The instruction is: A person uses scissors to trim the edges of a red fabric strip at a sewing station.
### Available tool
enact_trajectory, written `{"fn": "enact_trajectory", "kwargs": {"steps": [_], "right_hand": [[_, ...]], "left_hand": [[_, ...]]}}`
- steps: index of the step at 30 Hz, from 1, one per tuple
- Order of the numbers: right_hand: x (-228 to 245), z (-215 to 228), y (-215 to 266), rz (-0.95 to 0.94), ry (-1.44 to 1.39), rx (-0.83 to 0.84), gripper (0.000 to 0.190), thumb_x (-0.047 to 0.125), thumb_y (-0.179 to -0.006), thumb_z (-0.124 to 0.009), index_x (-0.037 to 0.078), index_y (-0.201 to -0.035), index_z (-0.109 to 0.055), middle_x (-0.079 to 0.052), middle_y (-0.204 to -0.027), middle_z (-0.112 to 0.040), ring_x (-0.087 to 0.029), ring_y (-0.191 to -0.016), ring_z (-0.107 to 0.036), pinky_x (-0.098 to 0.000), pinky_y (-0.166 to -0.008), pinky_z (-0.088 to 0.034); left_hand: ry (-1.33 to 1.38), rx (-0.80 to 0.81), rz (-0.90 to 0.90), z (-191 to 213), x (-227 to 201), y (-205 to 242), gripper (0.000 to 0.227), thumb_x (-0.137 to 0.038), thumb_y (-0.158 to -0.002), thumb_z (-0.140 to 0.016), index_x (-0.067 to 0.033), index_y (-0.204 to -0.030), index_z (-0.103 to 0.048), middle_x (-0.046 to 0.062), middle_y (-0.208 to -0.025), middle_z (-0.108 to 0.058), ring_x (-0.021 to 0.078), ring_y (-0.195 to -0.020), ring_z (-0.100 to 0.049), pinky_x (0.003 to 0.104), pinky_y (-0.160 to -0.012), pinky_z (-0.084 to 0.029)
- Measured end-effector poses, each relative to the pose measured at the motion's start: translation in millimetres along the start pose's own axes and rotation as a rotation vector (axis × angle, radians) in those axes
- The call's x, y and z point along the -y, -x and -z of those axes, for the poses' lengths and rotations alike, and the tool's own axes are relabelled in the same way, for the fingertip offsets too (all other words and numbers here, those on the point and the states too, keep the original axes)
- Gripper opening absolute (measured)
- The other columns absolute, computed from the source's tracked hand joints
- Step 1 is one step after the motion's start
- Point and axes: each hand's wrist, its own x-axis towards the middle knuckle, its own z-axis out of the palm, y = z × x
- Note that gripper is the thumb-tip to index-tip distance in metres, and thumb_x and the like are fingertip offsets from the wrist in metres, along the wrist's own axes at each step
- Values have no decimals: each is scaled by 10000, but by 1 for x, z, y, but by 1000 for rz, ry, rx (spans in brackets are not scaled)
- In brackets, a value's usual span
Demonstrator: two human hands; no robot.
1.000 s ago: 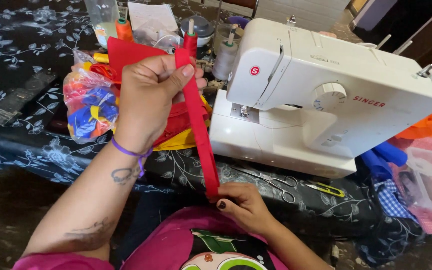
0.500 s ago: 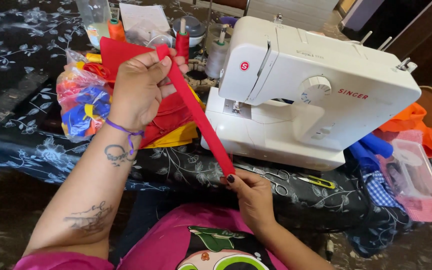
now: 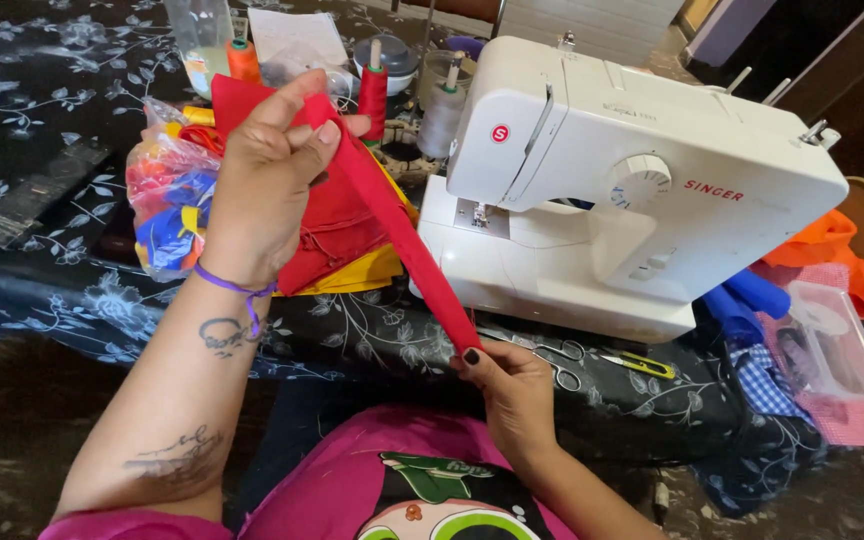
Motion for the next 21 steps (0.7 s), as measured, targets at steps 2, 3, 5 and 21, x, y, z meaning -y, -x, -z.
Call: {"fn": "enact_trajectory", "kwargs": {"steps": [2, 3, 5, 21], "right_hand": [[4, -4, 1, 60, 56, 1, 219, 12, -808, -862, -69, -1010, -836, -223, -912, -827, -272, -839, -794, -338, -804, -629], [7, -6, 2, 122, 110, 5, 225, -9, -795, -862, -41, -1017, -854, -209, -1039, -859, -247, -941, -796, -338, -886, -635], [2, -3, 1, 125, 98, -15, 217, -33, -781, -874, -45, -997, -851, -193, -961, -849, -227, -856, -775, -320, -825, -628], [-9, -1, -3, 98, 142, 78, 159, -9, -749, -908, 60, -872, -834, -138, -1146, -727, -214, -1057, -706, -317, -901, -576]], "left_hand": [[57, -19, -8, 4, 6, -2, 564, -63, -1073, -644, -77, -1608, -469, 171, -1229, -804, 112, -1173, -742, 231, -1091, -574], [112, -39, -19, 6, 9, -4, 608, -31, -1053, -669, -44, -1621, -452, 186, -1219, -800, 125, -1184, -740, 247, -1101, -586], [143, -72, -28, 7, 12, -3, 638, -13, -1040, -695, -13, -1629, -450, 85, -1023, -790, 132, -1164, -773, 236, -1062, -615], [-1214, 2, -234, 20, 75, 10, 722, -351, -863, -938, 53, -1399, -674, 272, -1382, -699, 457, -1273, -645, 563, -1089, -490]]}}
